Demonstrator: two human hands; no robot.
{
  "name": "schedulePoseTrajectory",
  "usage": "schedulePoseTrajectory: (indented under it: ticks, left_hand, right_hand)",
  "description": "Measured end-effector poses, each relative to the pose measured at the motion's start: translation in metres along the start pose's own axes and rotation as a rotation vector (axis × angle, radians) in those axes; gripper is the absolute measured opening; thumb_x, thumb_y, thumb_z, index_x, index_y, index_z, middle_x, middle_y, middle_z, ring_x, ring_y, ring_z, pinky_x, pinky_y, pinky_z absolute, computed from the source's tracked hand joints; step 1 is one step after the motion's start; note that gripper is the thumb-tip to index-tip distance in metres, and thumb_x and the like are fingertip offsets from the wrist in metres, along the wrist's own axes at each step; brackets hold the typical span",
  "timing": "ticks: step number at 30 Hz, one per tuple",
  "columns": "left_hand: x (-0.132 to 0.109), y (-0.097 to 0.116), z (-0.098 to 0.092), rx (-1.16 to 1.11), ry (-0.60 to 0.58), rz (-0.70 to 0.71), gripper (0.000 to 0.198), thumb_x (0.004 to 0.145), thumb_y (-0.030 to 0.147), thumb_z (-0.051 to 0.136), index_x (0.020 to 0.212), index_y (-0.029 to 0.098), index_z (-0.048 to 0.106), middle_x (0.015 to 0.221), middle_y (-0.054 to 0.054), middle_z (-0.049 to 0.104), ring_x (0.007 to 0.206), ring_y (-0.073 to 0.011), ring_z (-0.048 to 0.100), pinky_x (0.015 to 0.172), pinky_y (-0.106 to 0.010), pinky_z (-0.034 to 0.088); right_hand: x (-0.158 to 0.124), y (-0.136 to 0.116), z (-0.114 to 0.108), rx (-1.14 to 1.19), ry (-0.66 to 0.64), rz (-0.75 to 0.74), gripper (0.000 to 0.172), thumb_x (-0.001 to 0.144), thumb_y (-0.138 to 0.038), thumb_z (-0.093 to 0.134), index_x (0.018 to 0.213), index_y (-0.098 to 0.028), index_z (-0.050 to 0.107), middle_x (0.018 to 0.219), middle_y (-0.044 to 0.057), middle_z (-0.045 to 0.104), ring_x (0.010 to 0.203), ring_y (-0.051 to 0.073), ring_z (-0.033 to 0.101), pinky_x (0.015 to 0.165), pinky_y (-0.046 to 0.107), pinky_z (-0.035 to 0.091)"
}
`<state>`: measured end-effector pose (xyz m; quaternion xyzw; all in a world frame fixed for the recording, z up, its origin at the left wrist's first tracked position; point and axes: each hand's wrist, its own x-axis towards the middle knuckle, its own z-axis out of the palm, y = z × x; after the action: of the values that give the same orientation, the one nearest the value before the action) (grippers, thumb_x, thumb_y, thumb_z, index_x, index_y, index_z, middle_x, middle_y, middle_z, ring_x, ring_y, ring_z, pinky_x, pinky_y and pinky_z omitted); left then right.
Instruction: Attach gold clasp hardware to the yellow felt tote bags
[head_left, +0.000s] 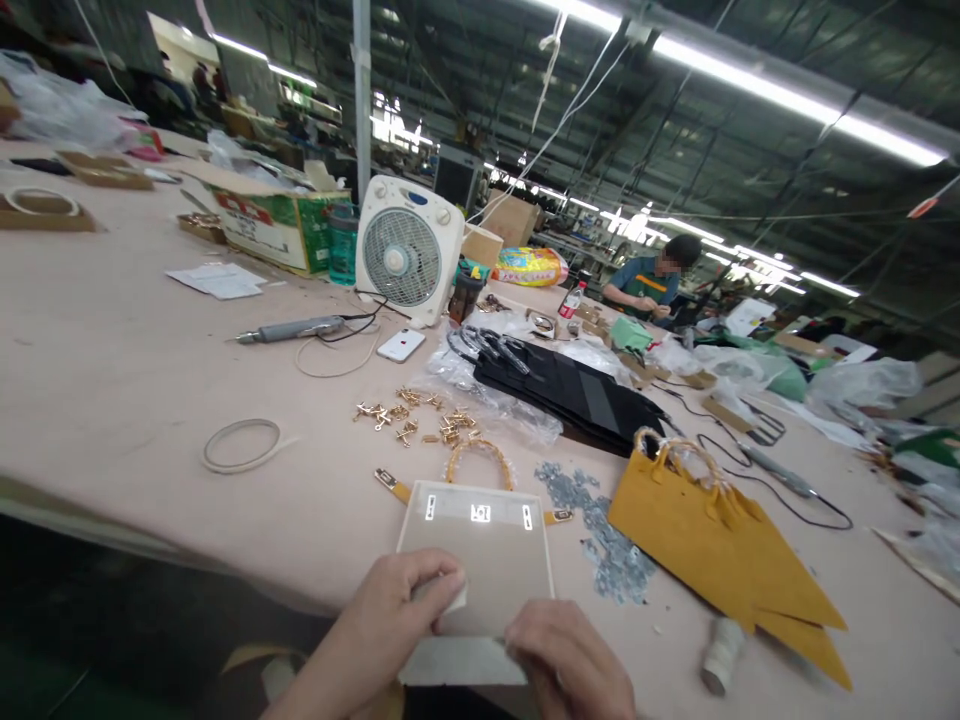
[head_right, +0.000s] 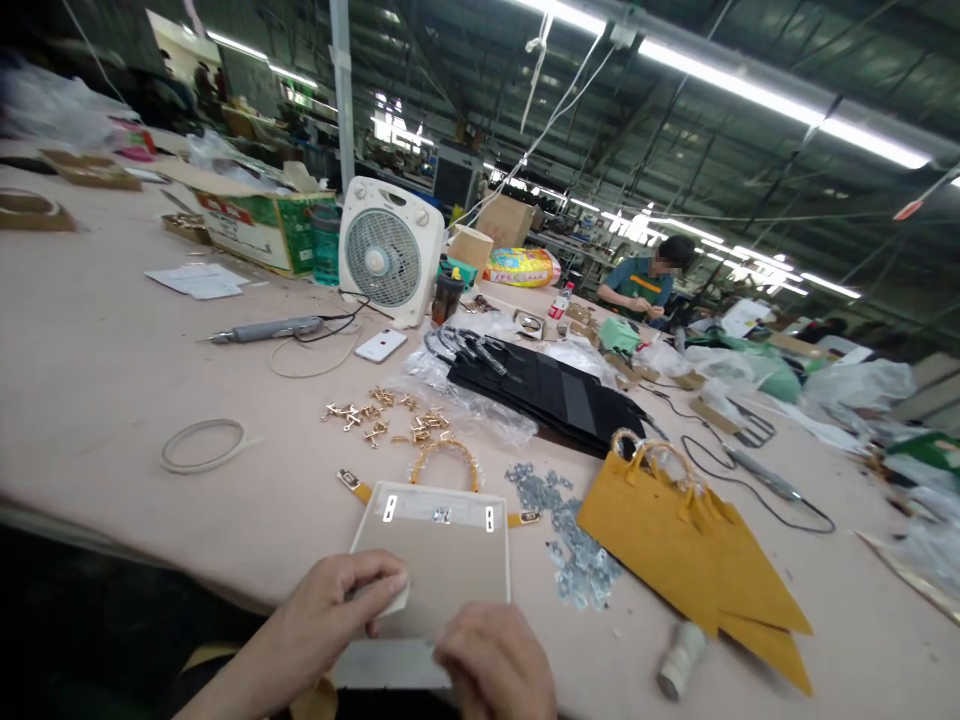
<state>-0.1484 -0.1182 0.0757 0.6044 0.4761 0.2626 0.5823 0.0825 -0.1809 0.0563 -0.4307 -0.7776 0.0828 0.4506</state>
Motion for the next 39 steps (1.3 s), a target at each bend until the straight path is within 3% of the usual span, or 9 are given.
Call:
schedulePoseTrajectory:
  ticks: [3,5,7,10,19,31,36,39]
  left_hand:
    - [0.009,-0.01,0.003,-0.01,-0.077,-0.047,0.049,0.092,0.06,0.052,0.104,0.018,0.075,0.072,0.0,0.062,0.051,-0.0117,0.046,0.046,-0.021,0.035]
    - [0.015,-0.016,0.007,0.014,-0.088,-0.059,0.048,0.092,0.057,0.052,0.101,0.016,0.076,0.07,0.0,0.061,0.049,-0.0112,0.046,0.044,-0.02,0.036]
    - [0.021,-0.021,0.01,0.025,-0.069,-0.08,0.046,0.091,0.054,0.052,0.096,0.015,0.076,0.066,0.0,0.06,0.047,-0.011,0.046,0.044,-0.02,0.036]
    - [0.029,-0.027,0.01,0.004,-0.042,-0.112,0.044,0.089,0.052,0.054,0.096,0.015,0.076,0.064,0.001,0.06,0.045,-0.0103,0.045,0.042,-0.02,0.035]
    - [0.03,-0.031,0.01,-0.015,-0.022,-0.134,0.041,0.09,0.05,0.053,0.093,0.016,0.075,0.065,0.001,0.062,0.041,-0.0085,0.045,0.039,-0.019,0.031]
    - [0.03,-0.03,0.007,-0.052,-0.02,-0.129,0.043,0.091,0.051,0.053,0.095,0.015,0.076,0.067,0.0,0.064,0.042,-0.0084,0.045,0.039,-0.018,0.031]
    - [0.028,-0.036,0.007,-0.11,-0.008,-0.098,0.048,0.092,0.054,0.058,0.109,0.013,0.077,0.072,-0.001,0.066,0.045,-0.0077,0.046,0.042,-0.019,0.037]
    - [0.024,-0.036,0.007,-0.128,-0.01,-0.079,0.051,0.091,0.052,0.062,0.122,0.014,0.076,0.077,-0.002,0.068,0.049,-0.0079,0.046,0.047,-0.021,0.043]
  right_hand:
    - [0.028,0.032,-0.028,0.06,-0.01,0.268,0.01,0.099,-0.026,0.067,0.101,-0.026,0.077,0.101,0.008,0.078,0.096,0.022,0.075,0.088,0.034,0.061]
    - [0.046,0.057,-0.038,0.074,0.006,0.403,0.019,0.098,-0.04,0.069,0.095,-0.024,0.079,0.119,0.011,0.074,0.113,0.026,0.07,0.1,0.041,0.057]
    - [0.059,0.081,-0.041,0.093,-0.042,0.489,0.03,0.094,-0.051,0.071,0.092,-0.023,0.08,0.135,0.014,0.067,0.127,0.03,0.062,0.107,0.047,0.051]
    - [0.069,0.104,-0.037,0.143,-0.163,0.565,0.039,0.092,-0.059,0.069,0.091,-0.021,0.08,0.139,0.016,0.064,0.132,0.031,0.058,0.107,0.045,0.048]
    - [0.078,0.114,-0.027,0.181,-0.348,0.588,0.03,0.094,-0.048,0.068,0.084,-0.02,0.076,0.129,0.013,0.069,0.126,0.029,0.061,0.109,0.044,0.045]
    - [0.076,0.124,-0.019,0.148,-0.352,0.547,0.027,0.095,-0.043,0.067,0.085,-0.02,0.077,0.122,0.012,0.07,0.122,0.027,0.062,0.105,0.039,0.047]
    - [0.063,0.137,-0.008,0.128,-0.313,0.573,0.025,0.089,-0.044,0.072,0.101,-0.022,0.076,0.129,0.01,0.069,0.115,0.027,0.066,0.1,0.04,0.051]
    - [0.057,0.146,-0.002,0.18,-0.256,0.653,0.046,0.086,-0.043,0.075,0.127,-0.024,0.068,0.129,0.01,0.071,0.112,0.026,0.068,0.1,0.041,0.053]
